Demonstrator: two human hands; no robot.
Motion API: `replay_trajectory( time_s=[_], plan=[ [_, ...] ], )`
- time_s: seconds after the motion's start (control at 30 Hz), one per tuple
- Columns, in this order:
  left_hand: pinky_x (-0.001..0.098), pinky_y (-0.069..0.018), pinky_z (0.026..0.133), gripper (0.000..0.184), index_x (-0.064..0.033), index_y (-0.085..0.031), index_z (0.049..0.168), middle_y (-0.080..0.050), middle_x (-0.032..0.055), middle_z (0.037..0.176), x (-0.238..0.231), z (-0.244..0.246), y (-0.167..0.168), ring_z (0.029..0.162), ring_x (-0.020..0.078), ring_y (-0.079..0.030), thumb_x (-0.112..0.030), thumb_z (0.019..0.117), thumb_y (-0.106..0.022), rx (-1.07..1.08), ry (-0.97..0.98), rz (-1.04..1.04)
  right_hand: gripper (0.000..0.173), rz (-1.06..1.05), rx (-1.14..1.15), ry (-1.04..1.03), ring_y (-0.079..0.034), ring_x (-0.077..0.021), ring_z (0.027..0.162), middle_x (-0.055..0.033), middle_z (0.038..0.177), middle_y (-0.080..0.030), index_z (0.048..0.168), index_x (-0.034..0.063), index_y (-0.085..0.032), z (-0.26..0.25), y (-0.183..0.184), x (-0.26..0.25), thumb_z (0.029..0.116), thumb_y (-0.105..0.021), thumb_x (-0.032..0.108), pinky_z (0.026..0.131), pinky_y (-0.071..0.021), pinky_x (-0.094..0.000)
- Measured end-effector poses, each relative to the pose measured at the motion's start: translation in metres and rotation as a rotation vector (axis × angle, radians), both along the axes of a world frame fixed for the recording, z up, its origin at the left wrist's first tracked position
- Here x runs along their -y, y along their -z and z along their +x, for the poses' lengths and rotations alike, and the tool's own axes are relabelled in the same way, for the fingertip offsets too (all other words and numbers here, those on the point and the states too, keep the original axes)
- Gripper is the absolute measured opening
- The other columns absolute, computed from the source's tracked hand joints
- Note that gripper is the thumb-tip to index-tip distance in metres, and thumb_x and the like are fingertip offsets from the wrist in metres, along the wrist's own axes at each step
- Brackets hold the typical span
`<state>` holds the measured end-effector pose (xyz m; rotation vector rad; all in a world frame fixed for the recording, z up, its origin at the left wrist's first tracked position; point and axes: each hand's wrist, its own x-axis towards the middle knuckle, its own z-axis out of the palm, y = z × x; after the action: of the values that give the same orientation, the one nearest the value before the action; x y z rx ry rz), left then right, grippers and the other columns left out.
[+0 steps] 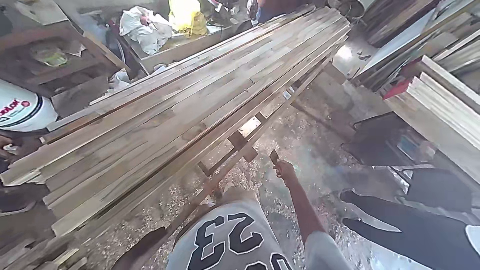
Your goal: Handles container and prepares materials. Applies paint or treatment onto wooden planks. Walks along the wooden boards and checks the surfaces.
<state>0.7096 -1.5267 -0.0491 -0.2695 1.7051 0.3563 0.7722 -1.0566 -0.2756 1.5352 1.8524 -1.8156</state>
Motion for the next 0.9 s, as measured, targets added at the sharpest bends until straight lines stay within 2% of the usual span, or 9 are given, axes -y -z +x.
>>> replay_trajectory(
  time_s=[0.07,0.17,0.23,0.43,0.53,0.6,0.7,0.83,0.9],
  plan=[
    [0.0473,-0.0355,0.115,0.047,0.0026,-0.055,0.142,-0.052,0.0222,0.149,0.029,0.008,0.032,0.138,0.0305,-0.05,-0.031,0.1133,-0.038,-0.041,-0.157,0.051,0.035,-0.043,-0.023,0.069,-0.051,-0.0084,0.05,-0.0076,0.083,-0.071,0.117,0.0012,-0.063,0.01,0.005,0.018,0.1117,-0.042,0.028,0.045,-0.0402,-0.0244],
    [0.0431,-0.0557,0.095,0.06,-0.0081,-0.064,0.134,-0.07,0.0124,0.124,0.122,0.042,0.181,0.111,0.023,-0.068,-0.053,0.11,-0.033,-0.12,-0.229,0.339,0.036,-0.083,-0.031,0.133,-0.058,-0.0119,0.054,-0.0102,0.089,-0.074,0.119,0.0016,-0.064,0.028,0.013,0.037,0.1115,-0.043,0.029,0.049,-0.0453,-0.0272],
    [0.0377,-0.0574,0.076,0.07,-0.013,-0.065,0.129,-0.071,0.0062,0.098,0.144,0.052,0.262,0.084,0.0162,-0.067,-0.068,0.1044,-0.03,-0.008,-0.293,0.387,0.036,-0.09,-0.042,0.132,-0.062,-0.0141,0.059,-0.0112,0.093,-0.075,0.121,0.0013,-0.064,0.034,0.014,0.041,0.1117,-0.043,0.029,0.053,-0.0491,-0.0291],
    [0.0423,-0.0579,0.069,0.086,-0.0057,-0.067,0.11,-0.068,0.0087,0.082,0.132,0.05,0.305,0.069,0.0189,-0.065,-0.077,0.1001,-0.02,-0.016,-0.25,0.204,0.036,-0.117,-0.17,0.116,-0.069,-0.0178,0.067,-0.0143,0.097,-0.076,0.126,-0.0006,-0.062,0.031,0.026,0.012,0.112,-0.043,0.027,0.057,-0.0547,-0.0304],
    [0.0589,-0.0558,0.09,0.099,-0.0024,-0.068,0.121,-0.073,0.0208,0.107,0.131,0.051,0.317,0.098,0.0343,-0.071,-0.082,0.0963,-0.016,-0.104,-0.118,0.017,0.038,-0.098,-0.207,0.054,-0.072,-0.0211,0.073,-0.0159,0.102,-0.075,0.131,-0.0026,-0.058,0.011,0.035,-0.023,0.1121,-0.041,0.026,0.061,-0.0579,-0.034],
    [0.0654,-0.0452,0.106,0.091,-0.0011,-0.064,0.134,-0.065,0.0265,0.131,0.116,0.049,0.299,0.126,0.0424,-0.061,-0.073,0.1024,-0.018,-0.153,0.031,-0.11,0.039,-0.083,-0.201,-0.017,-0.073,-0.0222,0.073,-0.0168,0.106,-0.075,0.139,-0.0005,-0.054,-0.008,0.042,-0.04,0.1114,-0.043,0.025,0.059,-0.0583,-0.0347],
    [0.0648,-0.0479,0.104,0.052,-0.0129,-0.048,0.152,-0.065,0.0246,0.134,0.092,0.041,0.31,0.126,0.0445,-0.062,-0.042,0.1118,-0.032,-0.233,0.307,-0.185,0.041,-0.03,-0.19,-0.132,-0.075,-0.023,0.071,-0.0159,0.105,-0.076,0.148,0.005,-0.05,-0.037,0.047,-0.077,0.11,-0.049,0.021,0.057,-0.0612,-0.0358],
    [0.0577,-0.048,0.104,0.057,-0.0058,-0.071,0.123,-0.073,0.017,0.118,0.042,0.025,0.297,0.115,0.0335,-0.067,-0.049,0.111,-0.035,-0.527,-0.133,-0.126,0.042,0.043,-0.215,-0.249,-0.075,-0.0207,0.072,-0.0129,0.106,-0.075,0.149,0.0062,-0.05,-0.062,0.053,-0.123,0.1088,-0.051,0.019,0.059,-0.0636,-0.0352],
    [0.059,-0.0447,0.109,0.054,-0.0052,-0.07,0.124,-0.071,0.0178,0.124,0.003,0.014,0.281,0.122,0.034,-0.064,-0.049,0.1097,-0.041,-0.617,-0.143,-0.119,0.042,0.063,-0.228,-0.264,-0.075,-0.0199,0.072,-0.0125,0.106,-0.075,0.149,0.0067,-0.05,-0.068,0.059,-0.142,0.1086,-0.052,0.02,0.059,-0.0633,-0.0348]
  ],
)
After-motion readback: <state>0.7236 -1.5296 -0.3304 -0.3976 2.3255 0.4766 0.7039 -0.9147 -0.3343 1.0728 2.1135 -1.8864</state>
